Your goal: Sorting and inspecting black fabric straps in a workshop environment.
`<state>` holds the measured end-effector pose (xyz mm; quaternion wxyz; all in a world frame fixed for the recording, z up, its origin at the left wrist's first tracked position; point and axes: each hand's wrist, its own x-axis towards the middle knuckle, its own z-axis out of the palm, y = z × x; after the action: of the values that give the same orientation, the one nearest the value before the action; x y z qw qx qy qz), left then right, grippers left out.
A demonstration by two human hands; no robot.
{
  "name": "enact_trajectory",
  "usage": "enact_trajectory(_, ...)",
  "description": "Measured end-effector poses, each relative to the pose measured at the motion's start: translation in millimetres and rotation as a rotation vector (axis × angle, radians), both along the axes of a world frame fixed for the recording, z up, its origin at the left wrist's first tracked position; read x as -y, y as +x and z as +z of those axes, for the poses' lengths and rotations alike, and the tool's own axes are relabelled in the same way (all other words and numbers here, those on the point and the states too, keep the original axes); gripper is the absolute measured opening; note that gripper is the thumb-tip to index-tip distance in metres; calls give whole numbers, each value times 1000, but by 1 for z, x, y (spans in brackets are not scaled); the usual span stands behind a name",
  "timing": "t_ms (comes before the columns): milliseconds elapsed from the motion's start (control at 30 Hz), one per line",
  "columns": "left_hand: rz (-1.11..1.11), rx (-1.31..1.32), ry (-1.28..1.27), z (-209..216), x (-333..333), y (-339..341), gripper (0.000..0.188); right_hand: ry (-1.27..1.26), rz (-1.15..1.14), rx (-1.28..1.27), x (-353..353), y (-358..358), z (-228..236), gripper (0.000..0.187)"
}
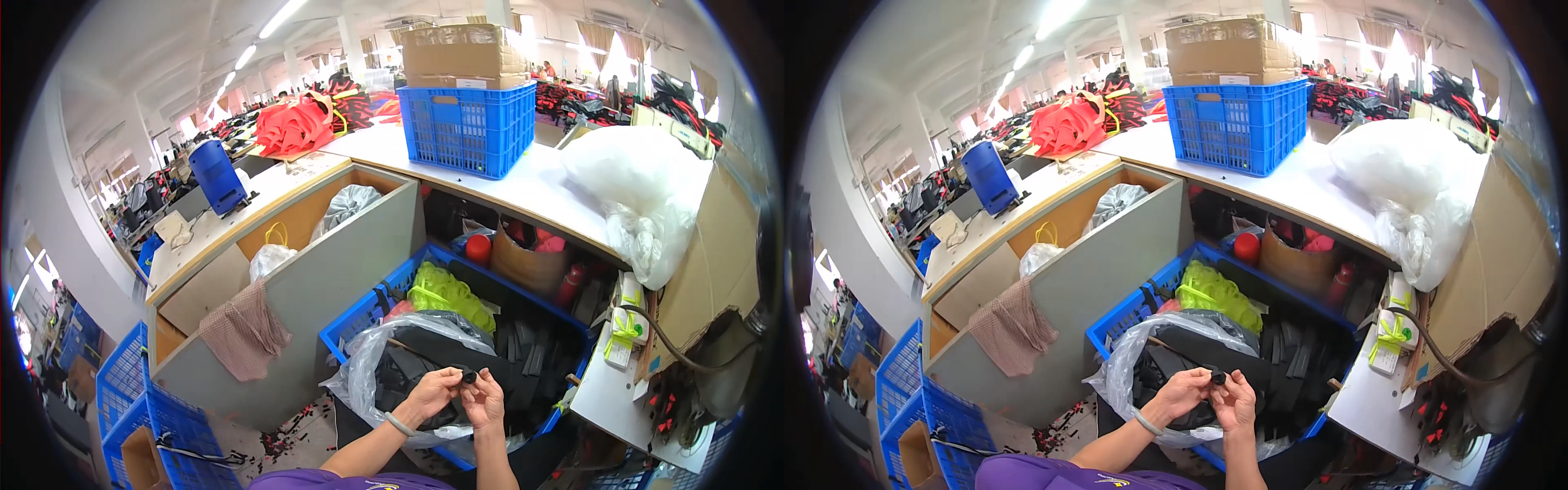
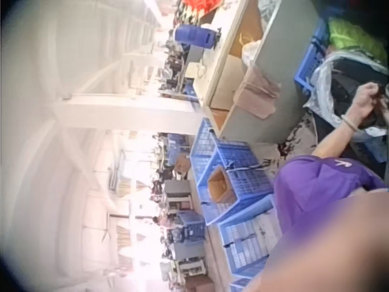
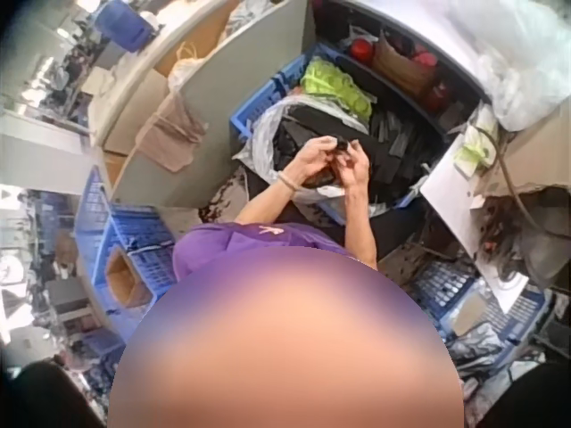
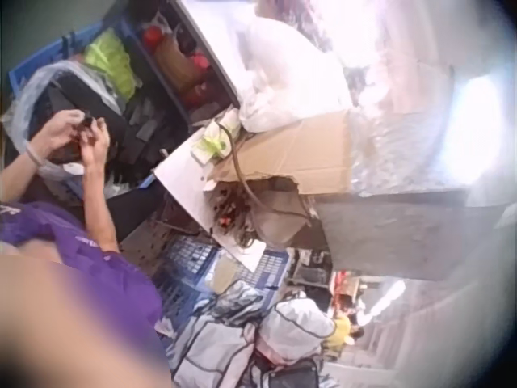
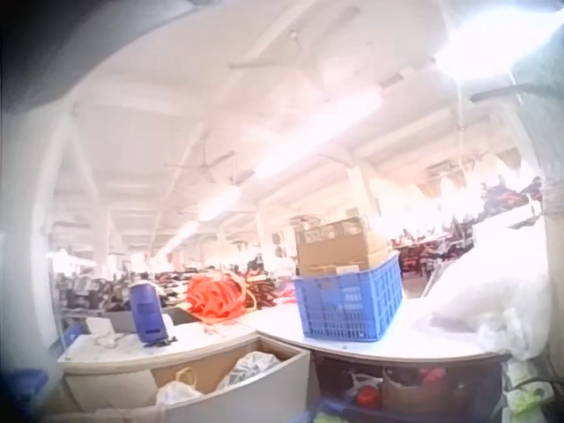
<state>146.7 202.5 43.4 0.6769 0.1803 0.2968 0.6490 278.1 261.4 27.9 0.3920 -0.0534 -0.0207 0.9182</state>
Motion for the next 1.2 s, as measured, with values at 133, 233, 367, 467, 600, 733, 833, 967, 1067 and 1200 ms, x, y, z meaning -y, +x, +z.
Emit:
enact_trajectory(133,-66,-341,-141,29,7,-12,8,514,-225,704,0,4,27,16)
enact_trajectory(233,-133,-384,39,58,4,3,11,1013,-450,1096,12,4,33,21)
enact_trajectory(367,-18,-450,130,60,2,8,12,639,-525,859,14,5,43,19)
enact_trajectory(467,5,-477,113,44,4,2,12,469,-384,688,14,13,54,20)
enact_trajectory(600,-4,-292,73,35,6,5,12,488,-311,659,7,13,51,13)
enact_trajectory(733,45,-100,53,38,4,10,12,468,-306,589,0,13,40,14)
enact_trajectory(833,75,-43,33,34,2,9,13,486,-353,645,4,8,54,18)
enact_trajectory(967,193,-197,88,30,1,16,13,713,-469,871,9,3,63,25)
enact_trajectory(1067,286,-313,130,40,-1,20,13,873,-552,1042,16,-4,72,25)
enact_trajectory(1200,302,-286,188,46,-5,19,12,1012,-818,1215,13,-8,66,19)
